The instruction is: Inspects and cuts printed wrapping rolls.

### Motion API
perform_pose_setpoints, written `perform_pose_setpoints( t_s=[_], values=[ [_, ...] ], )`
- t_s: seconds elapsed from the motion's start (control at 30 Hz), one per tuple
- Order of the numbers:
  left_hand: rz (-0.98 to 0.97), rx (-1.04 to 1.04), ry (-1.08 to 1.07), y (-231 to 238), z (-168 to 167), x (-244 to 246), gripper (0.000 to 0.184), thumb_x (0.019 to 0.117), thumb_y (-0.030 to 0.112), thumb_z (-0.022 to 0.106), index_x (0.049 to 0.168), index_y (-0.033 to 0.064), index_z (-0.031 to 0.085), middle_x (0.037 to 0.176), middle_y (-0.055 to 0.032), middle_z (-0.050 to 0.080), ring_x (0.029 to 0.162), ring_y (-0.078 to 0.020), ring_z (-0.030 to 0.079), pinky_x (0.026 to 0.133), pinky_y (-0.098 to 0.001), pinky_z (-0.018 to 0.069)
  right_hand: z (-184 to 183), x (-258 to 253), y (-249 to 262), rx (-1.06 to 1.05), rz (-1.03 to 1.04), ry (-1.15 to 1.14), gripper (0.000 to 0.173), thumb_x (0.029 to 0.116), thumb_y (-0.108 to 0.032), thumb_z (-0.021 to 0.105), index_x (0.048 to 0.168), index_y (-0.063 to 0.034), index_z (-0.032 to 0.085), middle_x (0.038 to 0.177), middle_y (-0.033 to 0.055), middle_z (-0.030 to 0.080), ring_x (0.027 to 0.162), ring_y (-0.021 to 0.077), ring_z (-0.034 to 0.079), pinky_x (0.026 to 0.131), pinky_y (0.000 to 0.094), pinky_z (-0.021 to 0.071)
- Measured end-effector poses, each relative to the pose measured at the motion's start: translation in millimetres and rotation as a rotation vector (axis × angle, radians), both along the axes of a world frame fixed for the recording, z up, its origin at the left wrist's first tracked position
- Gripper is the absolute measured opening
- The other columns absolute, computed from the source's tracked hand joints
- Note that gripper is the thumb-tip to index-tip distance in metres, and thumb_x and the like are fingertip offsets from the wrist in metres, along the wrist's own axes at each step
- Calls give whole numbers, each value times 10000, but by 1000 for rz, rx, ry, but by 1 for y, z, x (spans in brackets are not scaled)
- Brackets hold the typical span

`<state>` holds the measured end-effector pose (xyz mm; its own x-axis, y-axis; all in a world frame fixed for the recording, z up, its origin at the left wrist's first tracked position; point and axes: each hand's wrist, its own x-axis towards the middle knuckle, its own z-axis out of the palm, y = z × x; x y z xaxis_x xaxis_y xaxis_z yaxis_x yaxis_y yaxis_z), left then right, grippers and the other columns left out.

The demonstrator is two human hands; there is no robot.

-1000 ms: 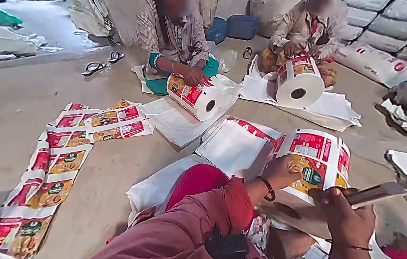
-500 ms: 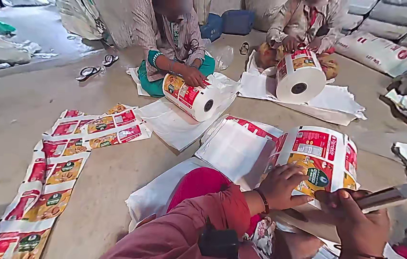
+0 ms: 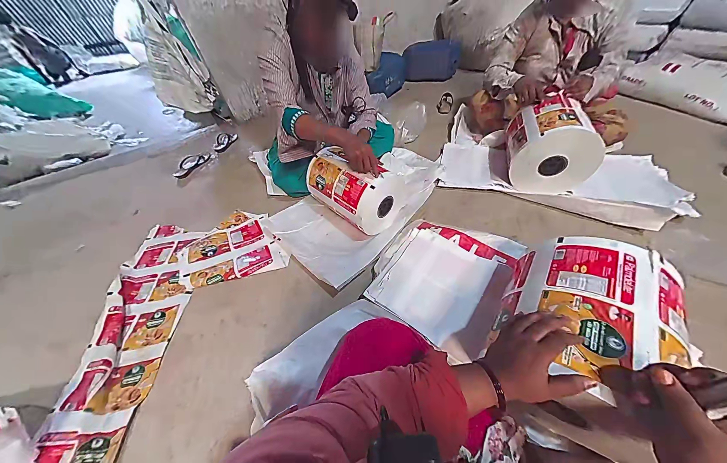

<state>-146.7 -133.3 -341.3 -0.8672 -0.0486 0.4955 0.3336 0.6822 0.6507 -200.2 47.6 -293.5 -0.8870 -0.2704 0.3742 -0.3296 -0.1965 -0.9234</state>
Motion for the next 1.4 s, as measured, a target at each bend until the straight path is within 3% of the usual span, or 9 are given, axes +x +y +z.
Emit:
perform_pose_setpoints(
  t_s=[0.57, 0.63, 0.8, 0.93, 1.03, 1.13, 1.2, 1.27, 1.4],
  values=[
    [-64, 4, -52, -15, 15, -5, 487, 934, 349, 726, 1332, 73, 676, 1463, -139, 587, 1398, -315, 505, 1189, -513, 364, -1, -2, 2, 5, 11, 5, 208, 953, -72, 597, 1091, -171, 477, 816, -128, 657, 619, 34, 623, 584, 213, 570],
    [36, 9, -309, -50, 39, -14, 568, 983, 401, 667, 1438, 71, 585, 1473, -161, 561, 1384, -303, 517, 1168, -478, 412, -1, -3, 4, 9, 16, 2, 212, 950, -74, 601, 1094, -166, 476, 818, -124, 655, 619, 35, 625, 583, 211, 570],
    [595, -62, -702, -208, 55, -44, 835, 901, 512, 737, 1525, 37, 453, 1555, -296, 408, 1336, -508, 501, 1043, -680, 452, 0, 0, 3, 0, 22, 12, 217, 949, -75, 619, 1088, -177, 487, 855, -130, 675, 634, 23, 631, 584, 195, 567],
    [892, -191, -732, -324, 55, -46, 871, 843, 332, 809, 1566, 62, 404, 1560, -379, 335, 1353, -629, 403, 983, -799, 401, 1, 4, 3, 62, 12, 15, 234, 953, -92, 640, 1112, -180, 492, 881, -143, 677, 675, 24, 643, 606, 207, 576],
    [986, -399, -786, -381, 51, -53, 840, 875, 200, 745, 1614, 180, 347, 1592, -333, 323, 1369, -608, 400, 947, -795, 424, 1, 2, 4, 63, 42, 9, 223, 971, -68, 613, 1122, -188, 501, 903, -140, 688, 681, 22, 644, 610, 203, 572],
    [973, -489, -762, -400, 52, -56, 762, 901, 29, 654, 1593, 222, 401, 1546, -306, 423, 1327, -591, 466, 933, -807, 413, 2, 2, 6, 85, 60, -4, 197, 984, -96, 617, 1118, -224, 548, 933, -134, 718, 711, 31, 670, 629, 219, 586],
    [898, -437, -952, -377, 94, -50, 708, 1002, 16, 536, 1637, 214, 290, 1576, -305, 378, 1354, -560, 461, 1012, -745, 396, 6, 3, 6, 129, 58, -2, 177, 989, -148, 641, 1096, -276, 581, 960, -157, 735, 760, 25, 700, 670, 228, 603],
    [866, -416, -985, -359, 117, -45, 670, 1010, -12, 503, 1627, 168, 312, 1550, -338, 390, 1320, -571, 489, 1017, -727, 407, 6, 2, 8, 120, 70, -1, 179, 994, -168, 657, 1104, -301, 612, 984, -157, 741, 790, 25, 711, 689, 229, 609],
    [898, -644, -849, -409, 68, -56, 677, 956, 13, 557, 1567, 271, 416, 1396, -339, 532, 1100, -563, 628, 829, -722, 509, 7, 1, 4, 92, 70, -18, 189, 978, -141, 662, 1086, -290, 619, 964, -144, 738, 753, 33, 705, 650, 229, 604]
  ],
)
